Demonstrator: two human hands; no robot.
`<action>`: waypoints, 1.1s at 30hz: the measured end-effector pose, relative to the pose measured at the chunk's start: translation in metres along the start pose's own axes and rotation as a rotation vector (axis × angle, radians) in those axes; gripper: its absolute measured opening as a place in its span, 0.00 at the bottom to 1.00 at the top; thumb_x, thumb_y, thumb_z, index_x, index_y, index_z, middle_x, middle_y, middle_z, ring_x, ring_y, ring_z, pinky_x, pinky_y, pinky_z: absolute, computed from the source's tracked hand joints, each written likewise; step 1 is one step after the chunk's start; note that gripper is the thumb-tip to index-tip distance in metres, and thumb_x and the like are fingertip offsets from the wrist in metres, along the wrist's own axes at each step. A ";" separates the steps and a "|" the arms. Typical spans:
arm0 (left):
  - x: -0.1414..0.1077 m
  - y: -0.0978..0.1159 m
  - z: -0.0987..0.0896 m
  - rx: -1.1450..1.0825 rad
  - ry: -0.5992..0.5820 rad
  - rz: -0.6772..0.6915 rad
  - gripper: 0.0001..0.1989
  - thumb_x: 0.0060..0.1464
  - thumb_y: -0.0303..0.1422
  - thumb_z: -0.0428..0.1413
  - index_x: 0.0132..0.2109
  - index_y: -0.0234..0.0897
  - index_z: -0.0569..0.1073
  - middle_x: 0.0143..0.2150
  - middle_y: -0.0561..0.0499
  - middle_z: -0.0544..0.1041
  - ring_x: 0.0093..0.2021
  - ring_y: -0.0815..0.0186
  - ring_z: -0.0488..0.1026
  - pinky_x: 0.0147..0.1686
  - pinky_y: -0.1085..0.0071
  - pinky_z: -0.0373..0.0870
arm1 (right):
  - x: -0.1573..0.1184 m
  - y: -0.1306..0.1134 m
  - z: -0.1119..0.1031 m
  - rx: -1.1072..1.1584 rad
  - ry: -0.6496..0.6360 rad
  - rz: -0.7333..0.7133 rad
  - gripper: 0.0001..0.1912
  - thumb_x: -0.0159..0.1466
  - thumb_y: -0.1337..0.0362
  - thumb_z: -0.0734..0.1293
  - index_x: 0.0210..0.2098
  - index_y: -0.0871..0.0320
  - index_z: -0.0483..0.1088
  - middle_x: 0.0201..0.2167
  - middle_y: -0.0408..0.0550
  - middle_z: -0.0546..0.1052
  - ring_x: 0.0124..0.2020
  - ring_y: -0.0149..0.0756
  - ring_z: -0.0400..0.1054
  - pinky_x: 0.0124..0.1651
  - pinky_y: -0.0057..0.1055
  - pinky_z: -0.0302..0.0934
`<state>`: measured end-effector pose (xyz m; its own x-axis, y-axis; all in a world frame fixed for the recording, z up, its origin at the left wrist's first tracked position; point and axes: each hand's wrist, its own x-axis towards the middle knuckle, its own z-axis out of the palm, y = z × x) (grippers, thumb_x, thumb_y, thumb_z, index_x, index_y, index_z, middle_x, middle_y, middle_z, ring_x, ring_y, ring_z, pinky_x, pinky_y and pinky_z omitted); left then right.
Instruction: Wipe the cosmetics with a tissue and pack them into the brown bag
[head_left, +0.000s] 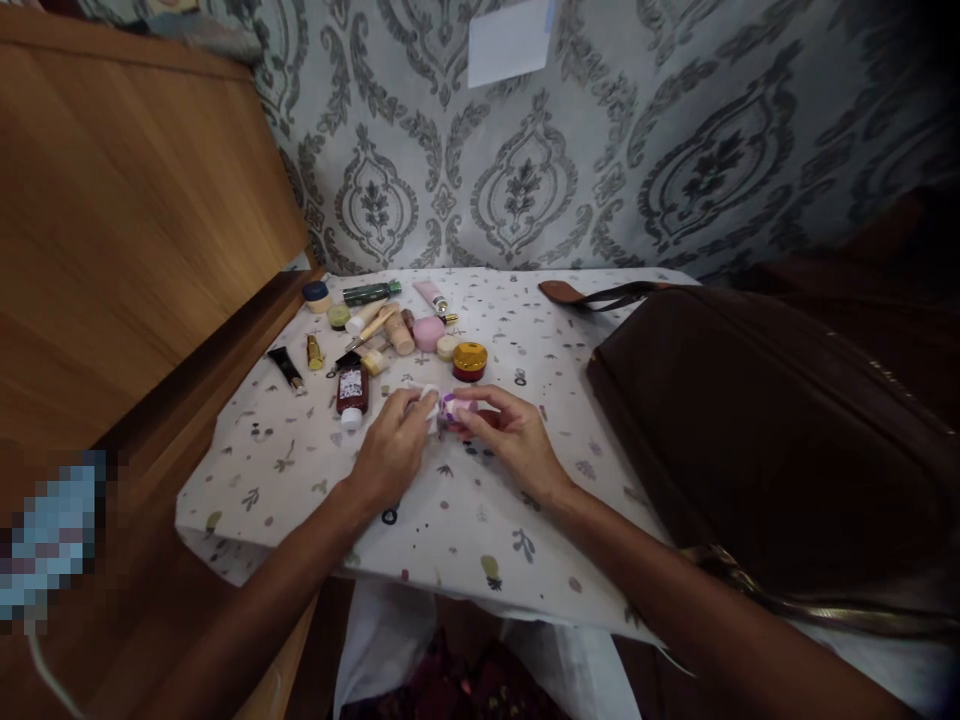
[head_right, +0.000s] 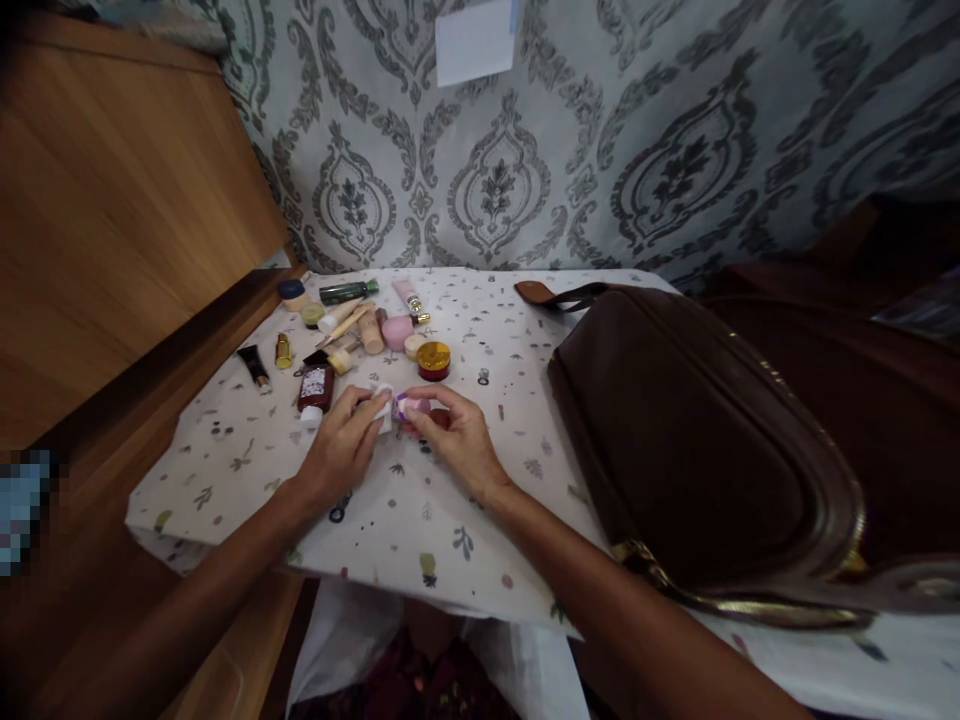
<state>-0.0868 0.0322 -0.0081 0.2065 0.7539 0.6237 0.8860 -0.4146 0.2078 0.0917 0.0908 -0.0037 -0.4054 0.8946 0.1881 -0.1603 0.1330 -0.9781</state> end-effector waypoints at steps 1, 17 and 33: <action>0.000 0.003 0.000 -0.005 0.029 0.039 0.20 0.66 0.25 0.45 0.63 0.36 0.65 0.50 0.42 0.69 0.52 0.61 0.70 0.51 0.65 0.73 | 0.000 0.001 0.000 -0.016 0.010 -0.016 0.21 0.55 0.51 0.76 0.43 0.54 0.75 0.42 0.48 0.80 0.33 0.36 0.77 0.39 0.35 0.74; 0.007 -0.017 -0.014 0.325 -0.055 -0.273 0.15 0.64 0.26 0.45 0.50 0.35 0.74 0.47 0.40 0.70 0.48 0.55 0.69 0.42 0.62 0.73 | -0.004 -0.001 0.001 -0.163 -0.036 -0.142 0.13 0.59 0.53 0.73 0.38 0.54 0.76 0.39 0.48 0.79 0.39 0.39 0.74 0.44 0.36 0.70; -0.001 0.017 -0.015 0.274 -0.163 -0.097 0.18 0.61 0.23 0.47 0.56 0.36 0.71 0.47 0.41 0.69 0.47 0.56 0.68 0.40 0.62 0.74 | -0.002 0.009 -0.001 -0.221 -0.055 -0.165 0.14 0.57 0.55 0.74 0.39 0.55 0.75 0.39 0.48 0.79 0.41 0.42 0.75 0.51 0.43 0.71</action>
<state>-0.0782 0.0165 0.0059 0.1595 0.8639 0.4778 0.9790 -0.2007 0.0361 0.0913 0.0909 -0.0133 -0.4397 0.8293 0.3448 -0.0302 0.3700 -0.9285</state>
